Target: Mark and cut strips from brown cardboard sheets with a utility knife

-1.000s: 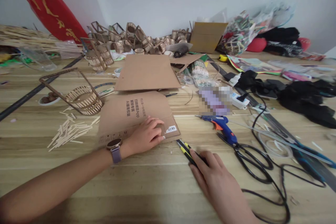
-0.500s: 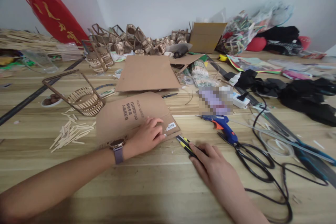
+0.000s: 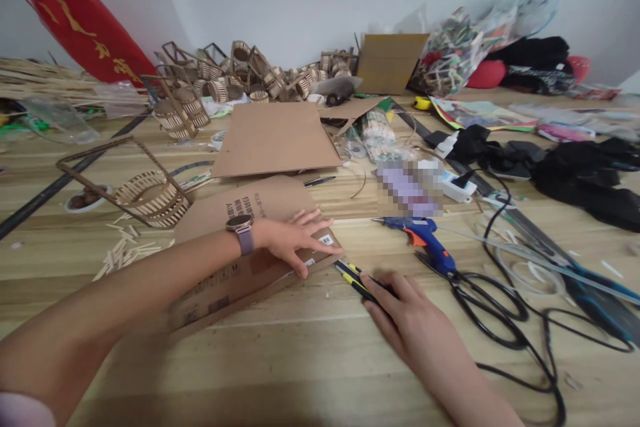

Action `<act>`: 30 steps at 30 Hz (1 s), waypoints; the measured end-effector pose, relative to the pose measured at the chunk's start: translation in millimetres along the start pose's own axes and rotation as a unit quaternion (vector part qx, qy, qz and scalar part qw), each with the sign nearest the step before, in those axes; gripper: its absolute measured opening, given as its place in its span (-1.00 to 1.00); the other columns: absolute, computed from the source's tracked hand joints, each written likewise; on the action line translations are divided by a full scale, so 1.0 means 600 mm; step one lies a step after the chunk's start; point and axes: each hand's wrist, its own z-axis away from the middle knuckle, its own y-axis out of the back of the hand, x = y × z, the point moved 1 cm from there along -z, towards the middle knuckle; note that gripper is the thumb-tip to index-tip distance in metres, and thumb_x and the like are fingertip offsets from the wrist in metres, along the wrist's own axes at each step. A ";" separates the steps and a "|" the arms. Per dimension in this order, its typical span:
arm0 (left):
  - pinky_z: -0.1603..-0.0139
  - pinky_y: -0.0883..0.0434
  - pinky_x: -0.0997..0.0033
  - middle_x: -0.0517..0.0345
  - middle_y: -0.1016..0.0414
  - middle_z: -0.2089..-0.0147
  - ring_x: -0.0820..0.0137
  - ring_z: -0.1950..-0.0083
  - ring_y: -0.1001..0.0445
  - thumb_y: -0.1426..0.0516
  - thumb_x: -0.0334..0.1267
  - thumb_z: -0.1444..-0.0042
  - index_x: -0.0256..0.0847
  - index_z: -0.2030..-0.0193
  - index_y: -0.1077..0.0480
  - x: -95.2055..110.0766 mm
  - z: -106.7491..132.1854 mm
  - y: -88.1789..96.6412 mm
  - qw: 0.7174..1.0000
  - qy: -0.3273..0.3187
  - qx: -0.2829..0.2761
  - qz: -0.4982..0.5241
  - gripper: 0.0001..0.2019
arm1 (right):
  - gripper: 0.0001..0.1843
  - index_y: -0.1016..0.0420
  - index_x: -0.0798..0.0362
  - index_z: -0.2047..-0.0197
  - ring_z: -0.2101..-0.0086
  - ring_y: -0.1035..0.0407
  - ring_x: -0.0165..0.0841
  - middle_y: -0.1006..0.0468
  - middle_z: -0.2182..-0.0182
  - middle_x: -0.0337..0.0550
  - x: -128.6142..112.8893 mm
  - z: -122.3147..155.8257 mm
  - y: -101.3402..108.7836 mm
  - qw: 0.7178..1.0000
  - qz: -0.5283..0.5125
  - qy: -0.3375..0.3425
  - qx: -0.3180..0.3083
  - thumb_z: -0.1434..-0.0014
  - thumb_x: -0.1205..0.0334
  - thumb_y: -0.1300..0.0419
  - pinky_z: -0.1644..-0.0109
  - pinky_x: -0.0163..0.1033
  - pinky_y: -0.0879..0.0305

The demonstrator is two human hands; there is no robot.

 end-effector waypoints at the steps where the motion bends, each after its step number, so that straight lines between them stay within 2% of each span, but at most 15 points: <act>1: -0.36 0.43 -0.38 0.27 0.52 -0.58 -0.26 -0.48 0.64 -0.28 0.16 -0.02 0.30 -0.42 -0.04 0.000 0.000 0.000 1.000 0.000 -0.003 0.005 -0.16 | -0.57 -0.57 0.00 -0.10 0.17 -0.54 -0.23 -0.57 0.13 -0.01 -0.001 0.001 -0.001 1.000 0.006 0.003 0.008 -0.38 0.04 0.02 0.12 -0.17 -0.54; 7: -0.36 0.43 -0.39 0.31 0.55 -0.57 -0.20 -0.48 0.70 -0.26 0.16 -0.05 0.32 -0.43 0.00 0.003 0.005 0.003 1.000 0.005 -0.020 0.011 -0.17 | -0.54 -0.59 0.06 -0.06 0.29 -0.54 -0.26 -0.56 0.24 -0.01 -0.015 0.002 -0.006 0.998 0.051 0.018 0.040 -0.41 0.06 0.05 0.30 -0.23 -0.55; 14: -0.36 0.43 -0.39 0.30 0.53 -0.57 -0.20 -0.48 0.69 -0.26 0.17 -0.04 0.31 -0.43 -0.02 0.003 0.004 0.002 1.000 0.008 -0.014 0.011 -0.17 | -0.53 -0.60 0.08 -0.03 0.31 -0.52 -0.27 -0.55 0.26 -0.01 -0.027 0.001 -0.004 0.995 0.078 0.029 0.050 -0.42 0.07 0.08 0.33 -0.24 -0.54; 19: -0.35 0.43 -0.39 0.21 0.55 -0.57 -0.18 -0.48 0.70 -0.25 0.16 -0.06 0.28 -0.43 -0.02 0.003 0.006 0.001 1.000 0.004 -0.009 0.011 -0.17 | -0.51 -0.60 0.12 -0.02 0.30 -0.52 -0.26 -0.54 0.26 0.02 -0.036 0.002 -0.005 0.994 0.092 0.035 0.051 -0.43 0.08 0.10 0.31 -0.22 -0.56; 25: -0.35 0.44 -0.38 0.27 0.51 -0.57 -0.19 -0.48 0.69 -0.25 0.15 -0.06 0.29 -0.42 -0.06 0.005 0.009 0.004 1.000 0.000 -0.007 0.025 -0.20 | -0.50 -0.59 0.14 -0.02 0.31 -0.52 -0.27 -0.53 0.27 0.02 -0.046 0.005 -0.008 0.994 0.097 0.028 0.045 -0.43 0.09 0.12 0.36 -0.24 -0.56; 30: -0.36 0.41 -0.40 0.31 0.49 -0.58 -0.17 -0.48 0.69 -0.21 0.12 -0.12 0.31 -0.41 -0.05 0.008 0.008 0.005 1.000 0.003 -0.014 0.015 -0.26 | -0.54 -0.56 0.06 -0.09 0.25 -0.52 -0.27 -0.54 0.23 0.00 -0.041 0.014 -0.020 0.996 0.080 0.008 0.028 -0.41 0.03 0.06 0.33 -0.27 -0.56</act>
